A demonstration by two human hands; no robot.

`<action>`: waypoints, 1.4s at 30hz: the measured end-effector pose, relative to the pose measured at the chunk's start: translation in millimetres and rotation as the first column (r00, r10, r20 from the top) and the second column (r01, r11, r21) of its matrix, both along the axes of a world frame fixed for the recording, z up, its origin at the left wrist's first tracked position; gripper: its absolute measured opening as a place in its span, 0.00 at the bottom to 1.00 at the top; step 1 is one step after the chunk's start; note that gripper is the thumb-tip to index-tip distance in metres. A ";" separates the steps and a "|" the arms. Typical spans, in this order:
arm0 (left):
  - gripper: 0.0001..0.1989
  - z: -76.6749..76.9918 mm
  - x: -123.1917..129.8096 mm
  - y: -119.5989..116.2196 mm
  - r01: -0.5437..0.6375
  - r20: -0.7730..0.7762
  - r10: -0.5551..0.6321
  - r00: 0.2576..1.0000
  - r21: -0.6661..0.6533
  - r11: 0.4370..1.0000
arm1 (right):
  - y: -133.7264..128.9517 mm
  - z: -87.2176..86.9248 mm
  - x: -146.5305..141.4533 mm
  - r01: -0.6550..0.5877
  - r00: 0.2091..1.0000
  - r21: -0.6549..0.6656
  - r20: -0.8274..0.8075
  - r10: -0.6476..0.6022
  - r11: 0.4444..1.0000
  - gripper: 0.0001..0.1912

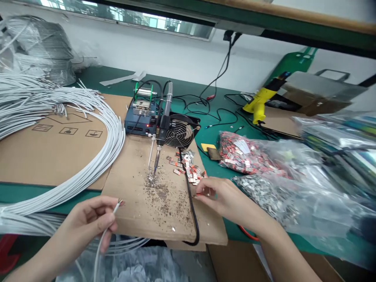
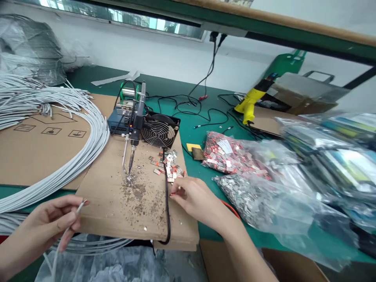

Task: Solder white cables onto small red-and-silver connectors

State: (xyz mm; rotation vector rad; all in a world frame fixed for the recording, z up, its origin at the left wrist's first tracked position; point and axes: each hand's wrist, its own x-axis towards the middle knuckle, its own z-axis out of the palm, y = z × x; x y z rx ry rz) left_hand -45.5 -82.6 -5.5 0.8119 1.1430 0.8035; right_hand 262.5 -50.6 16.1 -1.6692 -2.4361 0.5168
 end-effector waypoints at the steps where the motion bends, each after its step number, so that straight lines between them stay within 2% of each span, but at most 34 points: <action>1: 0.17 1.2 0.9 7.2 0.064 -0.008 -0.064 0.998 0.012 0.998 | -2.0 0.1 -1.9 0.008 0.999 -0.030 -0.043 -0.009 1.000 0.05; 5: 0.11 5.1 10.9 41.5 0.316 -0.121 -0.306 0.944 0.065 0.947 | -2.6 -3.9 -16.3 0.012 0.955 -0.104 -0.295 -0.042 0.994 0.05; 7: 0.10 6.4 18.2 59.7 0.404 -0.176 -0.389 0.904 0.059 0.913 | 2.6 -6.9 -28.6 -0.024 0.910 -0.148 -0.413 -0.040 0.989 0.05; 9: 0.10 6.9 24.9 76.4 0.466 -0.180 -0.455 0.872 0.024 0.884 | 10.5 -9.9 -43.0 -0.052 0.844 -0.253 -0.527 -0.093 0.966 0.05; 11: 0.10 6.5 29.6 89.8 0.498 -0.138 -0.495 0.858 -0.012 0.867 | 19.7 -13.2 -56.4 -0.065 0.751 -0.412 -0.620 -0.227 0.909 0.05; 13: 0.10 5.3 31.8 99.1 0.531 -0.074 -0.533 0.843 -0.047 0.846 | 28.3 -17.0 -66.6 -0.088 0.645 -0.575 -0.655 -0.394 0.813 0.07; 15: 0.09 4.0 32.6 104.2 0.566 -0.020 -0.568 0.823 -0.059 0.822 | 34.8 -21.9 -72.7 -0.110 0.548 -0.676 -0.653 -0.523 0.729 0.11; 16: 0.09 3.4 32.8 105.5 0.576 -0.003 -0.577 0.817 -0.056 0.816 | 37.0 -24.9 -74.4 -0.112 0.502 -0.700 -0.653 -0.567 0.706 0.13; 18: 0.08 2.6 33.8 106.3 0.570 -0.001 -0.570 0.821 -0.052 0.820 | 39.0 -31.5 -76.2 -0.106 0.403 -0.718 -0.664 -0.630 0.688 0.15; 20: 0.08 2.1 35.7 105.9 0.541 -0.027 -0.544 0.839 -0.067 0.838 | 38.6 -37.9 -76.9 -0.095 0.307 -0.712 -0.686 -0.660 0.696 0.16; 22: 0.09 1.7 38.0 105.0 0.513 -0.061 -0.518 0.853 -0.082 0.854 | 37.1 -42.4 -77.5 -0.087 0.251 -0.700 -0.704 -0.665 0.708 0.15; 34: 0.07 0.4 43.9 100.2 0.490 -0.053 -0.498 0.866 -0.119 0.864 | 34.5 -37.9 -79.3 -0.076 0.239 -0.708 -0.697 -0.676 0.702 0.13; 42: 0.06 3.4 44.2 100.1 0.485 -0.056 -0.495 0.867 -0.130 0.865 | 32.7 -36.8 -79.4 -0.063 0.273 -0.698 -0.700 -0.660 0.714 0.11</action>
